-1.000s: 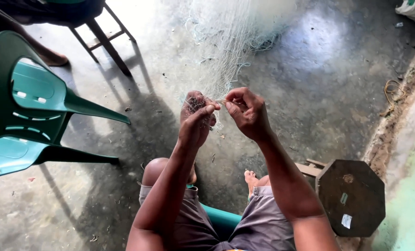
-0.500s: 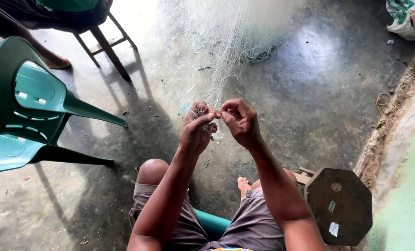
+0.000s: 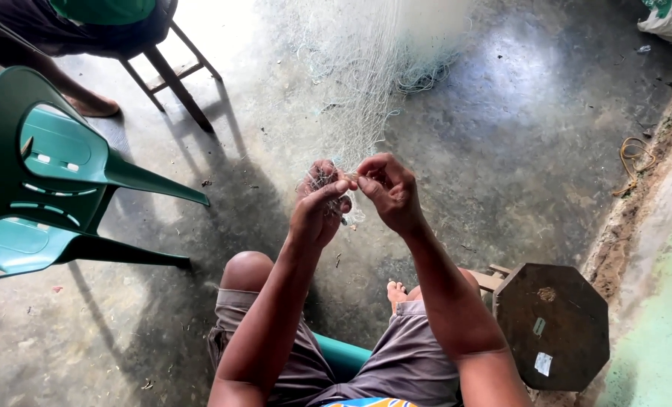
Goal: Repairing a fishing net using a netting needle to weave and tie knots in the mesh.
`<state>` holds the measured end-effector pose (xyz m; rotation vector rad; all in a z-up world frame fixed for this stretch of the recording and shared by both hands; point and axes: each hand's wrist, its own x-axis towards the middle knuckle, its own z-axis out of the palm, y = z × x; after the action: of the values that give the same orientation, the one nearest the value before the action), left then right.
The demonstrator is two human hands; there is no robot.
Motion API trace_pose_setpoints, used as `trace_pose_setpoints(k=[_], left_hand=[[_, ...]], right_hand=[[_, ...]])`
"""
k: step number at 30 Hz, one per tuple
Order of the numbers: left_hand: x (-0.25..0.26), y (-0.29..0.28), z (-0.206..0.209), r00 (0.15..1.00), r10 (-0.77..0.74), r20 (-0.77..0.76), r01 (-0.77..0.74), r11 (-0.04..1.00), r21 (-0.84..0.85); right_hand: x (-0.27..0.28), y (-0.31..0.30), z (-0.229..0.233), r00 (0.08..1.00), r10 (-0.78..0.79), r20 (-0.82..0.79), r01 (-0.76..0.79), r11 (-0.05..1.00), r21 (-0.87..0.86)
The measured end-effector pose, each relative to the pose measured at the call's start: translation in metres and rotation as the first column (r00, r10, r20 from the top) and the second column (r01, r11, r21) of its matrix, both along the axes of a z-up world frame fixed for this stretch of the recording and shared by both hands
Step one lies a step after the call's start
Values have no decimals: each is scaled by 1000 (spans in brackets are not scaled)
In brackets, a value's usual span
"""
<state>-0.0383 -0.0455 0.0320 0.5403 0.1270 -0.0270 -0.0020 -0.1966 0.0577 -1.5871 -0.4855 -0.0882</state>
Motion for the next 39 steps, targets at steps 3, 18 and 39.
trace_pose_setpoints(k=[3,18,39], left_hand=[[-1,-4,-2,999,-34,-1,34,999,-3],[7,-35,-1,1000,1,14,-2,999,46],[25,-10,-14,1000,3,-10,-1,976,218]], right_hand=[[4,-2,4,994,-12,113,16,999,-41],[-8,-1,28,919,-101,381,127,991,-44],[-10,-54,40,941,184,283,-76,932,-354]])
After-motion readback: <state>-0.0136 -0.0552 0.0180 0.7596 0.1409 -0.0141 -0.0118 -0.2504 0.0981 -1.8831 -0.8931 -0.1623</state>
